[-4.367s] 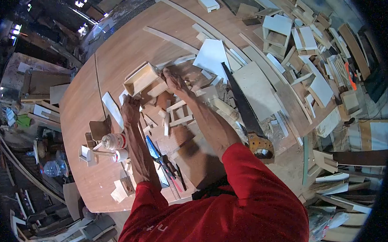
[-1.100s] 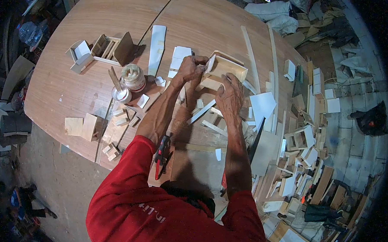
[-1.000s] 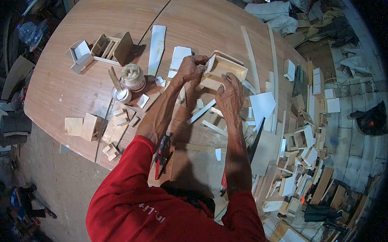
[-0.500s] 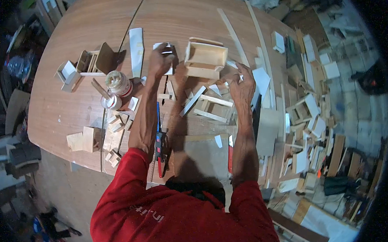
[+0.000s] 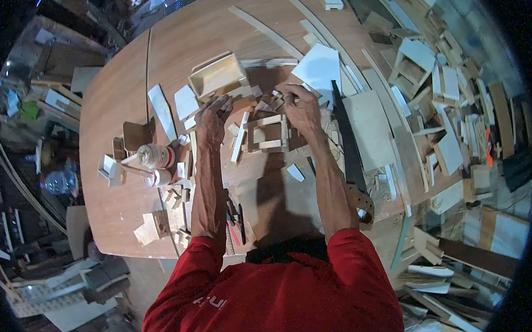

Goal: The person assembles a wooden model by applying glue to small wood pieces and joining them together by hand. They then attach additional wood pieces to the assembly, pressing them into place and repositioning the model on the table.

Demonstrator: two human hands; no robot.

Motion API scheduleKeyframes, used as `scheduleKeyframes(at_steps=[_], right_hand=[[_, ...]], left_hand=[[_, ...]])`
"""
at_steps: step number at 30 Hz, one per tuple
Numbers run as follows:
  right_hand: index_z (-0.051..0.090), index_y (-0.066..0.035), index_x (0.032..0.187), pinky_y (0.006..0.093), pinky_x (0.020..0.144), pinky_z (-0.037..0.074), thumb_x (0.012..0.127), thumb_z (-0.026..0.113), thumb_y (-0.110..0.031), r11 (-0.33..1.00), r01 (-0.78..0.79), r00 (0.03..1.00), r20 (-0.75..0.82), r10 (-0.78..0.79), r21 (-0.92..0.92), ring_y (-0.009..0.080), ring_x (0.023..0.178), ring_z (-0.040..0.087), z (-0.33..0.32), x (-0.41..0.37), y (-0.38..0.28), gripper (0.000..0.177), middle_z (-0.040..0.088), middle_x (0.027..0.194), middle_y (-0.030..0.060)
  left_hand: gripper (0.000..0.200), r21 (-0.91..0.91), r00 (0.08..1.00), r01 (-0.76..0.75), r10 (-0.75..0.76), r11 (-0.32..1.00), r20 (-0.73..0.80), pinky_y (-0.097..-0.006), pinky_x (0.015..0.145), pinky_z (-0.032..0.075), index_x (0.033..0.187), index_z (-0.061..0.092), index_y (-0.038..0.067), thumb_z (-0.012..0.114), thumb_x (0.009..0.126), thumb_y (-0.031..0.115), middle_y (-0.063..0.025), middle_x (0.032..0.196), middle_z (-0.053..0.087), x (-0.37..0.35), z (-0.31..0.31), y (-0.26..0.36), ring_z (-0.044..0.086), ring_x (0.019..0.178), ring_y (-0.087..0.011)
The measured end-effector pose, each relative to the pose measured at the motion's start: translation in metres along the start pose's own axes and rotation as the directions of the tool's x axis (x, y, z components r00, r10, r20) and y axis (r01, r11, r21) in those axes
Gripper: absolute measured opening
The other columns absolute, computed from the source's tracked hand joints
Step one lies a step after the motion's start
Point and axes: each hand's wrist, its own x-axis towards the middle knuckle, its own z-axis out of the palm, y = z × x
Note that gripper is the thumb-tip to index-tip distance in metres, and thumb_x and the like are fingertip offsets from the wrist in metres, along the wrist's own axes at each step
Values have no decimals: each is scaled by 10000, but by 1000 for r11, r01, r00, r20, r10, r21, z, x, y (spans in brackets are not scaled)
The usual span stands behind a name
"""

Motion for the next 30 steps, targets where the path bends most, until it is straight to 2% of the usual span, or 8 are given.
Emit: scheduleKeyframes(at_steps=[4,9,15,17,21,23,26,30], right_hand=[[652,-48,1004,327,716,516,840,595,-61,992,80,997,2,-81,97,233,828,650,17,7,22,174,672,904,114],[640,-54,1066,361,760,506,806,616,-129,972,-25,991,133,-6,235,262,855,646,36,27,28,271,667,941,126],[620,-76,1133,373,799,508,798,646,-204,985,10,975,215,-48,174,268,918,643,52,47,36,359,660,1012,138],[614,-89,1147,378,798,508,798,650,-211,986,119,960,241,-145,119,287,914,640,51,51,35,372,655,1025,147],[621,-109,1139,384,804,507,794,658,-213,985,54,961,260,-95,162,303,917,633,61,54,36,362,655,1004,157],[627,-73,1123,372,899,478,792,679,-175,992,-14,942,335,-28,122,276,1036,601,60,55,30,350,628,1082,130],[632,-78,1112,377,929,458,781,689,-161,998,-5,909,417,-19,56,281,1080,574,59,59,26,346,629,1069,131],[633,-73,1102,383,931,448,785,682,-139,970,140,973,153,-171,197,285,1095,557,91,48,53,327,627,1054,137]], left_hand=[[317,-133,999,-1,-4,991,-38,-324,870,549,1155,449,-115,544,875,0,-191,1071,577,19,5,-11,620,971,-275],[300,-242,998,37,-48,969,-39,-339,934,519,1158,442,-73,535,907,62,-190,1127,527,36,10,-17,570,1052,-288],[303,-215,999,21,-27,976,-26,-392,892,520,1169,434,-46,518,925,112,-195,1082,544,45,16,-20,580,997,-311],[249,-201,1000,14,-15,979,-4,-404,855,521,1098,495,-18,532,924,156,-163,1039,571,47,16,-23,602,946,-279],[220,-70,993,85,-90,994,-70,-396,811,516,1010,545,14,541,924,217,-114,973,593,39,27,-18,613,883,-239],[220,-19,992,60,-62,998,-106,-380,785,506,959,574,44,538,926,258,-70,914,598,41,28,-20,610,831,-201],[206,-67,998,39,-43,997,-56,-375,792,508,970,568,45,522,932,242,-63,866,596,45,24,-22,608,809,-190],[196,-57,998,16,-20,998,-62,-336,711,514,1038,549,67,502,940,229,-49,911,603,41,34,-20,620,784,-160]])
